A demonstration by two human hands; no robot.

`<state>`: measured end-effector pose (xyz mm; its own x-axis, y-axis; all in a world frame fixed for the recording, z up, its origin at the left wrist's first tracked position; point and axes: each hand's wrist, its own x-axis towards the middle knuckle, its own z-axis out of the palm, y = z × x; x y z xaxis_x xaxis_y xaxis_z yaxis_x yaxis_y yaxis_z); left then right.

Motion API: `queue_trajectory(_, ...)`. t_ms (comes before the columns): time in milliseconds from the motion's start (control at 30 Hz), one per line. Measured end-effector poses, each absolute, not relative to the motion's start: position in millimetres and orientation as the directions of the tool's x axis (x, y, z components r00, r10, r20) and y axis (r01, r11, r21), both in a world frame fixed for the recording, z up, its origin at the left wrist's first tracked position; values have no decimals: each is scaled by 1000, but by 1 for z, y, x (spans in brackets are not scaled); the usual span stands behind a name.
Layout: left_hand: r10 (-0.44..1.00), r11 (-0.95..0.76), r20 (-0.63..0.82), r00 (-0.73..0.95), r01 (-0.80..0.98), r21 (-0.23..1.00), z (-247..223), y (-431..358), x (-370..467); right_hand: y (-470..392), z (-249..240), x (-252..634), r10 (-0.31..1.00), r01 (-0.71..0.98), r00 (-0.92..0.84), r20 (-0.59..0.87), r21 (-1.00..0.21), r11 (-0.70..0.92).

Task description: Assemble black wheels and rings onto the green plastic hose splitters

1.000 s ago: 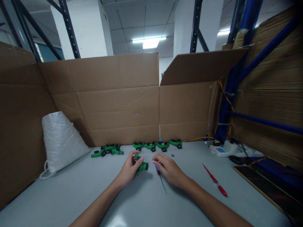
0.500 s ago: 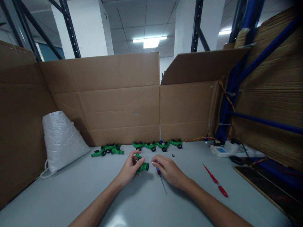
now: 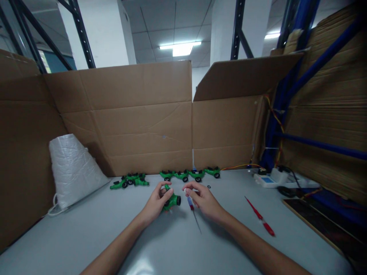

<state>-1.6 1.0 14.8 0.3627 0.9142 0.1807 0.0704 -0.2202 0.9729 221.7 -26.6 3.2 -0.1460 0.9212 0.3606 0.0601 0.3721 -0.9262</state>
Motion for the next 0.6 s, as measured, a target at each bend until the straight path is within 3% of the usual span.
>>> queue_trajectory(600, 923, -95, 119, 365, -83, 992, 13, 5, -3, -21, 2, 218, 947, -121, -120, 297, -952, 283)
